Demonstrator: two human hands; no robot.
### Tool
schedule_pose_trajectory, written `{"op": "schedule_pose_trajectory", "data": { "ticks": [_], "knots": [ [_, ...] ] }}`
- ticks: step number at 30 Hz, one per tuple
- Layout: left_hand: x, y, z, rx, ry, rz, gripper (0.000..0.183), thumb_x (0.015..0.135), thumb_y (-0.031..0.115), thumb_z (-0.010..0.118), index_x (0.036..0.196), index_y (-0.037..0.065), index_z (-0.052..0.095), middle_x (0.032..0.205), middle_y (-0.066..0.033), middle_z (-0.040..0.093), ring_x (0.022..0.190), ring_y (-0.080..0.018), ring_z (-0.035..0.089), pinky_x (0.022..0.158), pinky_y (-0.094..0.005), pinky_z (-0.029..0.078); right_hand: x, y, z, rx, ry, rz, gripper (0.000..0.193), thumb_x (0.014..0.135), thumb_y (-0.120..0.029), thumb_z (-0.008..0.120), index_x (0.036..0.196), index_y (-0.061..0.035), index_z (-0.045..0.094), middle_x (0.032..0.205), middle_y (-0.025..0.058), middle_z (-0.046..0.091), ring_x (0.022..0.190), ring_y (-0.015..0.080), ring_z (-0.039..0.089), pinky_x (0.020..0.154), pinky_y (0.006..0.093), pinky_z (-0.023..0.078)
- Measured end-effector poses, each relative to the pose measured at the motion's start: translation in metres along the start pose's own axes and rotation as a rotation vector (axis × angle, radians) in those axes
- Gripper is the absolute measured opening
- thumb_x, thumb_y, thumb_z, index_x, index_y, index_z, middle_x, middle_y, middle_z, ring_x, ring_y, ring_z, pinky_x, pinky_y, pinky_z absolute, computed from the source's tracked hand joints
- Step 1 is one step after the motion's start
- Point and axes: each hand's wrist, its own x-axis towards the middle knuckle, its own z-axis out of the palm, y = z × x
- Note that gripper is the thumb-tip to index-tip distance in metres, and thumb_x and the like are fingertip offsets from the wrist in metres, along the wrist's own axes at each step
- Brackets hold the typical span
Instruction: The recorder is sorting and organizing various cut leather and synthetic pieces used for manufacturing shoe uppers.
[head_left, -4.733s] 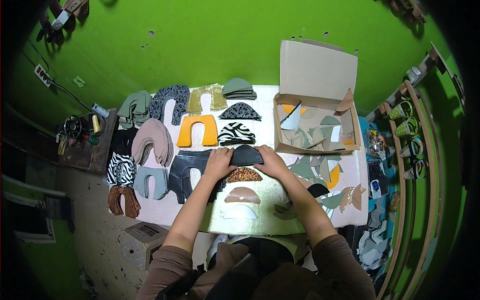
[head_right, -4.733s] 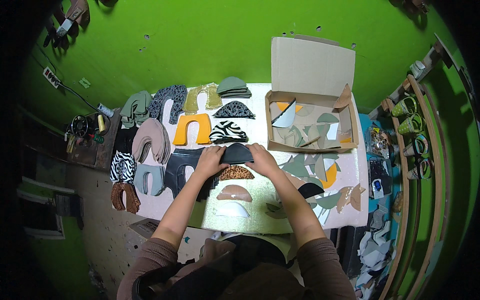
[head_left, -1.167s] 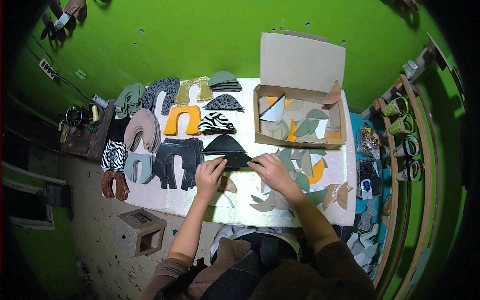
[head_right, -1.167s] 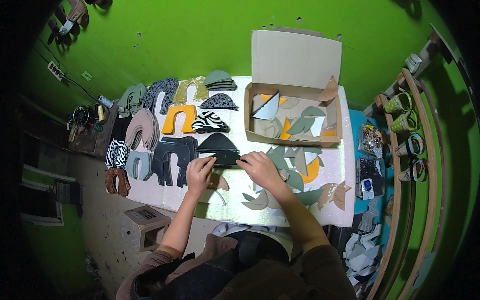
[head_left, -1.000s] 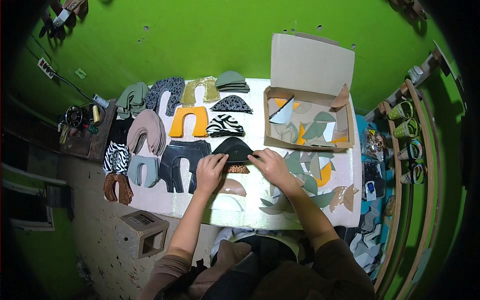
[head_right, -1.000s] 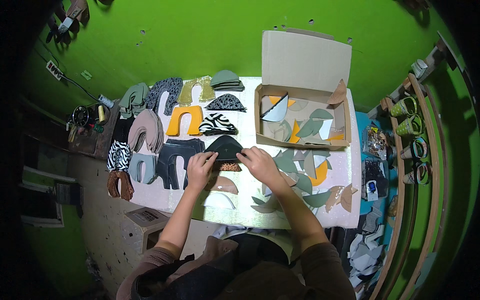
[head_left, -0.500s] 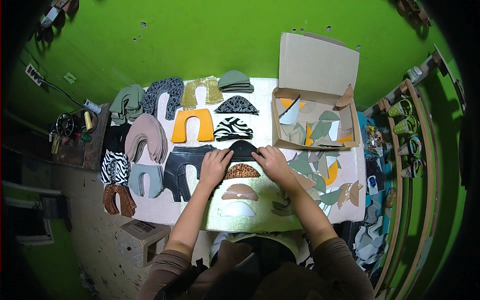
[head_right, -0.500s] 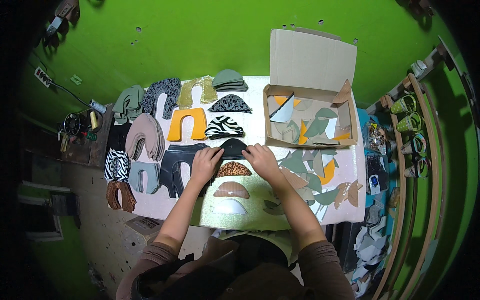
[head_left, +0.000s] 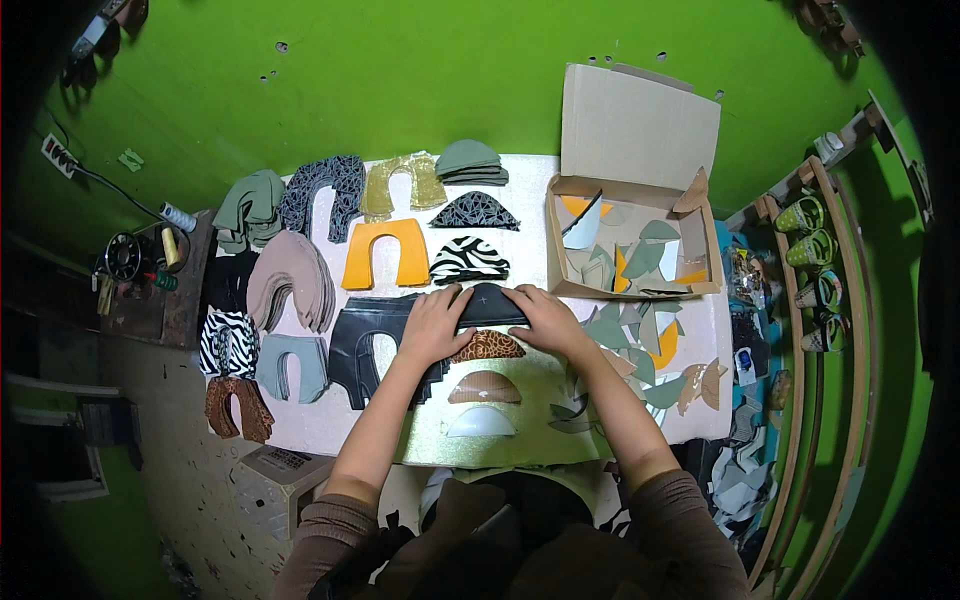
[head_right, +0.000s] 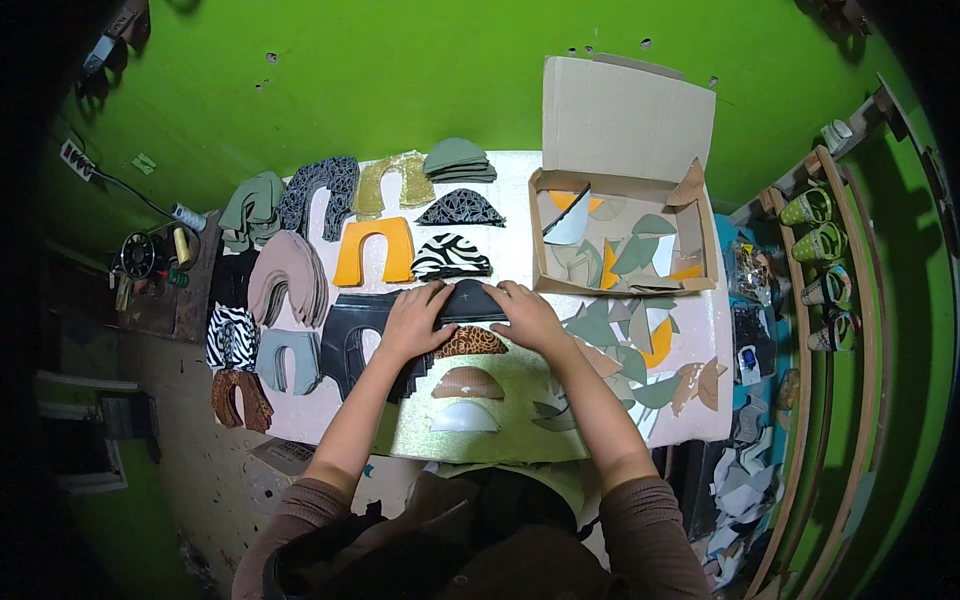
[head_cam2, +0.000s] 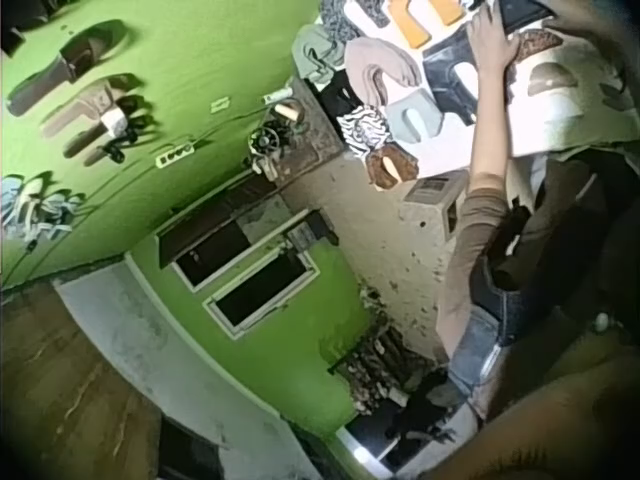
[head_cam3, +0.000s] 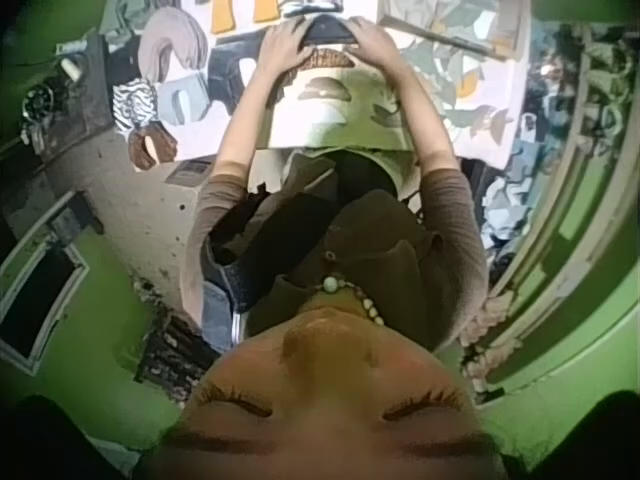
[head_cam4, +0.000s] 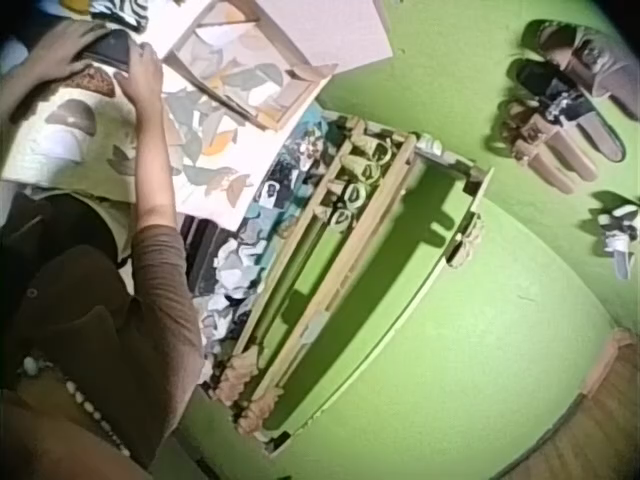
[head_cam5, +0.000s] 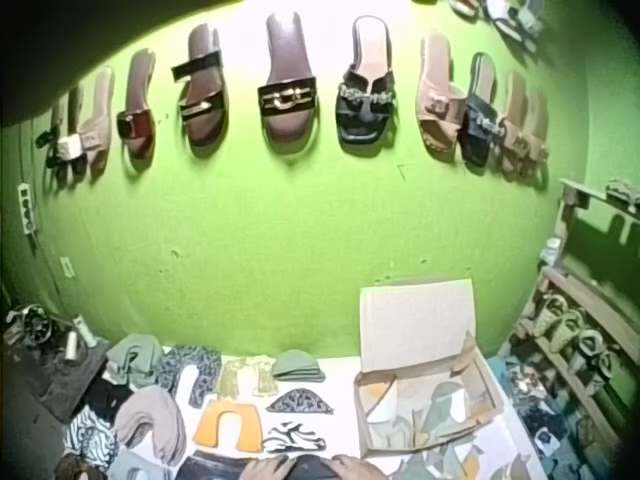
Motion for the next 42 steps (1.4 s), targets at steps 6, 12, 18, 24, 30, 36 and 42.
{"op": "schedule_pose_trajectory", "data": {
  "ticks": [6,12,18,24,30,36,42],
  "knots": [
    [0.005,-0.011,0.008,0.013,-0.158,-0.028,0.059,0.073,0.035,0.068,0.120,0.004,0.052,0.114,-0.0135,0.057,0.101,-0.0273,0.055,0.088,-0.0362,0.040,0.004,0.010,0.009,0.040,0.002,0.007,0.059,0.072,-0.018,0.070,0.124,-0.0060,0.047,0.111,0.0136,0.056,0.099,0.0304,0.056,0.083,0.0370,0.047],
    [0.004,-0.013,0.012,-0.042,-0.124,-0.006,0.055,0.073,0.032,0.068,0.117,0.003,0.054,0.108,-0.0135,0.059,0.097,-0.0282,0.057,0.085,-0.0360,0.044,0.004,0.014,0.009,0.087,0.039,-0.030,0.058,0.070,-0.018,0.071,0.123,-0.0067,0.050,0.111,0.0115,0.058,0.097,0.0300,0.058,0.082,0.0369,0.047],
    [0.003,-0.013,0.008,-0.089,-0.121,-0.019,0.057,0.070,0.030,0.071,0.118,0.004,0.054,0.110,-0.0129,0.058,0.098,-0.0289,0.057,0.085,-0.0373,0.045,0.005,0.008,-0.002,0.110,-0.053,0.068,0.063,0.067,-0.024,0.075,0.122,-0.0065,0.051,0.115,0.0133,0.057,0.100,0.0306,0.057,0.084,0.0367,0.047],
    [0.007,-0.010,0.004,-0.085,-0.114,0.001,0.066,0.068,0.029,0.073,0.124,0.005,0.048,0.111,-0.0137,0.057,0.100,-0.0304,0.056,0.086,-0.0370,0.046,0.006,0.007,0.005,0.049,0.033,0.137,0.069,0.065,-0.032,0.076,0.123,-0.0054,0.050,0.114,0.0149,0.055,0.106,0.0311,0.053,0.089,0.0370,0.044],
    [0.011,-0.009,0.007,-0.116,-0.164,-0.036,0.068,0.068,0.030,0.073,0.126,0.006,0.047,0.112,-0.0147,0.057,0.101,-0.0316,0.056,0.085,-0.0381,0.046,0.012,0.012,0.010,0.075,-0.073,0.094,0.066,0.068,-0.032,0.074,0.122,-0.0029,0.050,0.110,0.0153,0.056,0.102,0.0329,0.054,0.087,0.0375,0.044],
    [0.011,-0.004,0.003,-0.114,-0.200,-0.048,0.064,0.070,0.032,0.072,0.124,0.006,0.049,0.116,-0.0153,0.055,0.105,-0.0315,0.054,0.087,-0.0388,0.045,0.007,0.008,0.011,-0.001,-0.042,0.096,0.066,0.071,-0.032,0.072,0.124,-0.0004,0.048,0.112,0.0169,0.054,0.104,0.0340,0.053,0.088,0.0383,0.043],
    [-0.002,0.029,-0.007,-0.065,0.015,-0.101,0.050,0.078,0.029,0.065,0.120,0.005,0.052,0.121,-0.0171,0.049,0.112,-0.0332,0.047,0.094,-0.0416,0.039,-0.021,-0.014,0.007,-0.056,0.162,0.069,0.059,0.075,-0.029,0.067,0.123,-0.0005,0.048,0.120,0.0192,0.049,0.107,0.0317,0.051,0.090,0.0375,0.043]
  ]
}}
